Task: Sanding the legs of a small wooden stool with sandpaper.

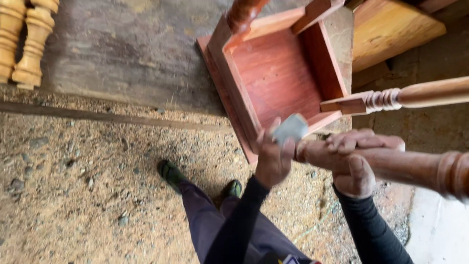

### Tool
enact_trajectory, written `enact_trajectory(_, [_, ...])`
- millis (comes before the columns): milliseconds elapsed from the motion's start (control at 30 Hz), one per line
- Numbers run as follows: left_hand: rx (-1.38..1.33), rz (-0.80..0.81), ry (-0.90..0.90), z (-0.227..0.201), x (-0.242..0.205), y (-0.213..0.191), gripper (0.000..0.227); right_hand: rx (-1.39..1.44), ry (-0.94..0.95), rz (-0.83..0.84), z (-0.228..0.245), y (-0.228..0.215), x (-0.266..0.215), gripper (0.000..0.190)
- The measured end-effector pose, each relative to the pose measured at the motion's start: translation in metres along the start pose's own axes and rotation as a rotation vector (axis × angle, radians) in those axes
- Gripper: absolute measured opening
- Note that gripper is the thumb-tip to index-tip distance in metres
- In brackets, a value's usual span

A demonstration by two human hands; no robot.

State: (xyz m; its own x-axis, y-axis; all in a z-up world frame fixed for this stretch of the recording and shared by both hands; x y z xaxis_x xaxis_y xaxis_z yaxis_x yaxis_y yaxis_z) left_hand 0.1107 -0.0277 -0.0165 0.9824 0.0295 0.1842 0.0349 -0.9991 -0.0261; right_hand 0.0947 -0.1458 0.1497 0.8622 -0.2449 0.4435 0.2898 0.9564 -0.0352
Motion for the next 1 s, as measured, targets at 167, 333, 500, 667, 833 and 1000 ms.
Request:
enact_trajectory(167, [0.044, -0.1, 0.214, -0.041, -0.028, -0.028, 0.037, 0.069, 0.006, 0.003, -0.003, 0.0, -0.004, 0.039])
enact_trajectory(333, [-0.091, -0.106, 0.038, -0.031, -0.03, -0.034, 0.046, -0.015, -0.032, -0.032, 0.001, -0.001, -0.009, 0.041])
enact_trajectory(500, [-0.068, -0.063, -0.042, -0.024, -0.007, -0.016, 0.041, 0.064, 0.013, 0.002, 0.003, 0.01, -0.004, 0.035])
enact_trajectory(667, [0.006, -0.138, 0.001, -0.037, -0.03, -0.033, 0.045, 0.075, 0.003, -0.004, 0.0, 0.011, 0.005, 0.036])
enact_trajectory(833, [-0.038, 0.085, -0.009, -0.019, -0.006, 0.008, 0.05, 0.057, -0.05, 0.012, 0.006, 0.01, -0.002, 0.033])
enact_trajectory(1000, [0.115, -0.269, 0.13, -0.063, -0.049, -0.038, 0.044, 0.051, -0.076, 0.009, 0.007, 0.01, 0.001, 0.034])
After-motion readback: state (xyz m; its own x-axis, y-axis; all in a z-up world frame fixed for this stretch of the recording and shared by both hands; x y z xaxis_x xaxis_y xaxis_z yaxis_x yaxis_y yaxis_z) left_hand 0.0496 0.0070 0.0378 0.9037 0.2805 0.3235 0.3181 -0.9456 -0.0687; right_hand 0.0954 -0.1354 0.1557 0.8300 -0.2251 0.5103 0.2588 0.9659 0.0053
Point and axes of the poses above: each hand's wrist, its own x-axis towards the middle knuckle, its own y-axis out of the palm, z = x × y, the point moved 10 cm from there along x, towards the middle knuckle, and after that the axes turned 9 degrees about -z, right-handed, at the moved point
